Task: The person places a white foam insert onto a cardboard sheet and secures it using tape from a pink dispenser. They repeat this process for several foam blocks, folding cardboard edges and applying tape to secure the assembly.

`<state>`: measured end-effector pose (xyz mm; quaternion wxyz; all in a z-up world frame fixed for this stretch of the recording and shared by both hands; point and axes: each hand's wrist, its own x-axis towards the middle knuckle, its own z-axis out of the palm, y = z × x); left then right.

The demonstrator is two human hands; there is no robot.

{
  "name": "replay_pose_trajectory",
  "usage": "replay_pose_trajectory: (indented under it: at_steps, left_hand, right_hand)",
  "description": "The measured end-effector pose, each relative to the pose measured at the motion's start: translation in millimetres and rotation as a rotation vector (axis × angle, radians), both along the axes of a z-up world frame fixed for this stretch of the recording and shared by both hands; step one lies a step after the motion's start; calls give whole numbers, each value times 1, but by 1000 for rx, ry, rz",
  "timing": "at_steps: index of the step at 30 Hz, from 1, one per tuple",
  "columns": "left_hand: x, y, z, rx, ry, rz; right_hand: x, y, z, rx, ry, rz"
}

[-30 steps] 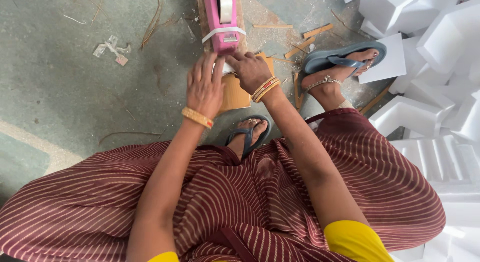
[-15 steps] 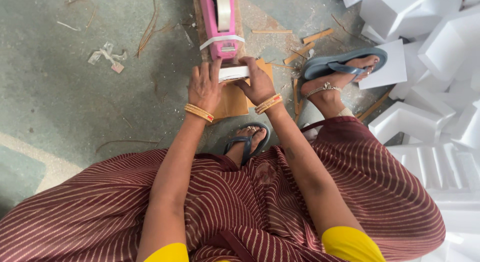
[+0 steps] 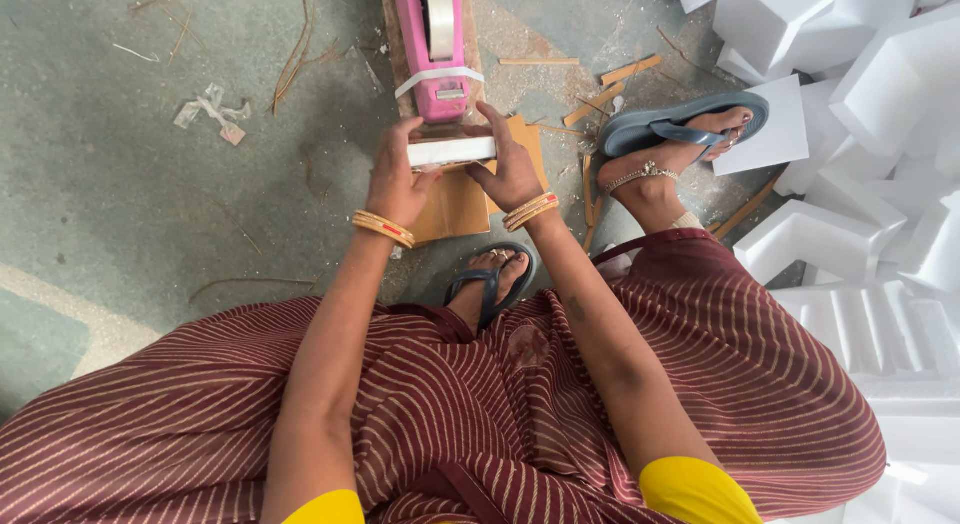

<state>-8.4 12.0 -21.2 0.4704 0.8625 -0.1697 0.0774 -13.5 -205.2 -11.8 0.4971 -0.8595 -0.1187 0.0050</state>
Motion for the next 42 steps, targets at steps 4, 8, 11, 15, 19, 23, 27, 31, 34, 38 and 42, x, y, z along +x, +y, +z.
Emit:
replay_pose_trajectory:
  at_steps: [4,8,11,15,19,23,27,31,34,38,42]
  left_hand:
    - [-3,-2,-8,38,51,35]
    - [4,4,3,247,39,1]
    - [6,8,22,496,-52,22]
    - [4,0,29,627,-123,16]
    - [7,-4,20,621,-33,12]
    - [8,-1,12,546,51,-9]
    - [9,0,6,487,59,-13]
    - [6,4,1,485,19,-5]
    - [4,6,-3,456,-40,-18]
    - [10,10,-9,469,-33,-31]
    - [14,7,1,473,25,-45]
  right_hand:
    - [1,2,-3,33,-7,1]
    - [3,0,4,-77,-8,4]
    - [2,-1,14,-167,-19,12]
    - [3,3,20,-262,64,-23]
    - [5,-4,15,-188,2,75]
    - [42,-44,15,-92,184,301]
    - [89,-50,28,297,458,130]
    - [115,-5,51,7,623,-87]
    - [109,8,62,-1,558,-106]
    - [38,1,34,406,184,161]
    - [-57,11,-18,464,575,-58]
